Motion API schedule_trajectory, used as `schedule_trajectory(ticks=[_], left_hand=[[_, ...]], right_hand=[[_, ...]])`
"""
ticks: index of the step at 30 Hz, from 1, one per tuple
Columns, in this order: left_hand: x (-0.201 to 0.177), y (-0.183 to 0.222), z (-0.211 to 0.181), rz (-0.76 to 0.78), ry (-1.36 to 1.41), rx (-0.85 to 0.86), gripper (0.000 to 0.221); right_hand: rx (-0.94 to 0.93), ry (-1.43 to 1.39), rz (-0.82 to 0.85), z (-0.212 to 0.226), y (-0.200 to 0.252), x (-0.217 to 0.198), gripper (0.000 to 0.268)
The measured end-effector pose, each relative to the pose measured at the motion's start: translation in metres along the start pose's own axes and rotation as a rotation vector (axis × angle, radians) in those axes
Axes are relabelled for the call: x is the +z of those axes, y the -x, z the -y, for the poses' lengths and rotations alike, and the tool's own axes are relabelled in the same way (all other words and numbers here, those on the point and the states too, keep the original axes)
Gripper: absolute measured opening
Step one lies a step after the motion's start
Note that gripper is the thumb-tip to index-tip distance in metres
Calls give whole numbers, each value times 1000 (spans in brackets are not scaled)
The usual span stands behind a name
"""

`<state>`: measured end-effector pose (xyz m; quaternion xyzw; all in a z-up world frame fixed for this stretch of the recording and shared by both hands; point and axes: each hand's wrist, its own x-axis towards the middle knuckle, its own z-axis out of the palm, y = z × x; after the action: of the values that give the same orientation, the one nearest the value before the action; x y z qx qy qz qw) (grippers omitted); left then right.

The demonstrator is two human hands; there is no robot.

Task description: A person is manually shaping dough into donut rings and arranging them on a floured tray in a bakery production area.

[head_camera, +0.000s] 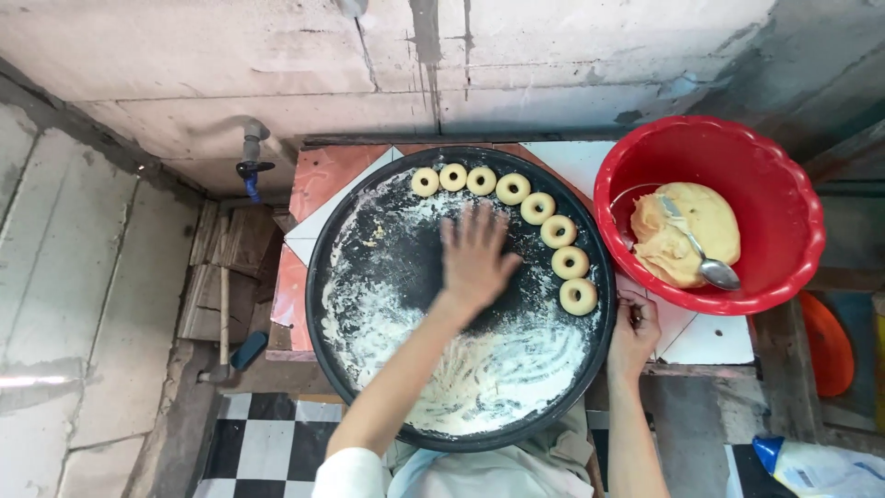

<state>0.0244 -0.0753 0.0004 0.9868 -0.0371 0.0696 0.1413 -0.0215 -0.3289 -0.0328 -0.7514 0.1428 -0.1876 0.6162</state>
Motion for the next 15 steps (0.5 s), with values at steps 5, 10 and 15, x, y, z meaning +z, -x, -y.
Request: schedule_trajectory(ticks=[5,10,15], left_hand=[[-24,54,55,43,-37,-198,75],[-36,92,8,280,-6,-105,70],[24,56,-35,-75,74,210,70]], right_hand=[[-12,16,33,2,-3,0,14],[-6,1,34,-9,-6,1,14],[2,10,-6,3,0,-1,13]])
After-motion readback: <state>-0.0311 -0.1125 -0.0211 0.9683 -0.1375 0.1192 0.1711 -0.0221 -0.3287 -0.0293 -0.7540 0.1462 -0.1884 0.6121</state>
